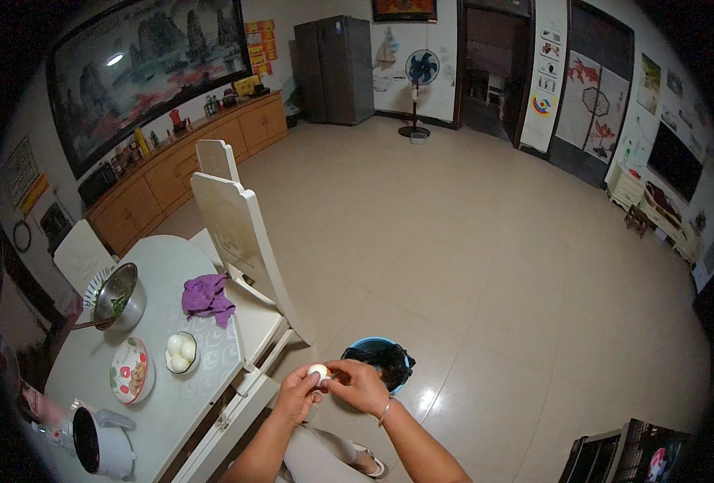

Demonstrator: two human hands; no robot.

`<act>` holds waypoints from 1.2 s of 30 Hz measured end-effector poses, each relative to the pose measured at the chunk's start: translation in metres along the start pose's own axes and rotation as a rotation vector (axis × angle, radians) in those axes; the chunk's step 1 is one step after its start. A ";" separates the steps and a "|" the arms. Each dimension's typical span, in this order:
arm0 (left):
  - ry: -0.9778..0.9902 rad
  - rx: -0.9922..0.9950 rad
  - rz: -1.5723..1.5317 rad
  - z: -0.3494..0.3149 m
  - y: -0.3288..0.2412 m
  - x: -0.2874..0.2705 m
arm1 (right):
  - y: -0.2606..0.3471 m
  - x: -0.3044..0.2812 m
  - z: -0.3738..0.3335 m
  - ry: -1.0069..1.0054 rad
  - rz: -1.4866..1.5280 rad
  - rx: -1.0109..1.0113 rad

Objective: The person peels shells off boiled eggs by hand, dropping the shells into a blue bucket and putting the peeled eggs into a bowl on the table.

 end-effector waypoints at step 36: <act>0.036 -0.059 0.034 0.002 0.004 0.001 | -0.027 0.002 -0.001 0.056 0.227 0.129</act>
Point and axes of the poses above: each hand's wrist, its own z-axis towards the middle knuckle, its own x-axis out of the palm, y = z × x, the point moved 3 cm from there along z, towards the middle knuckle, and after that the axes turned 7 degrees about x, right-handed, at the moved point
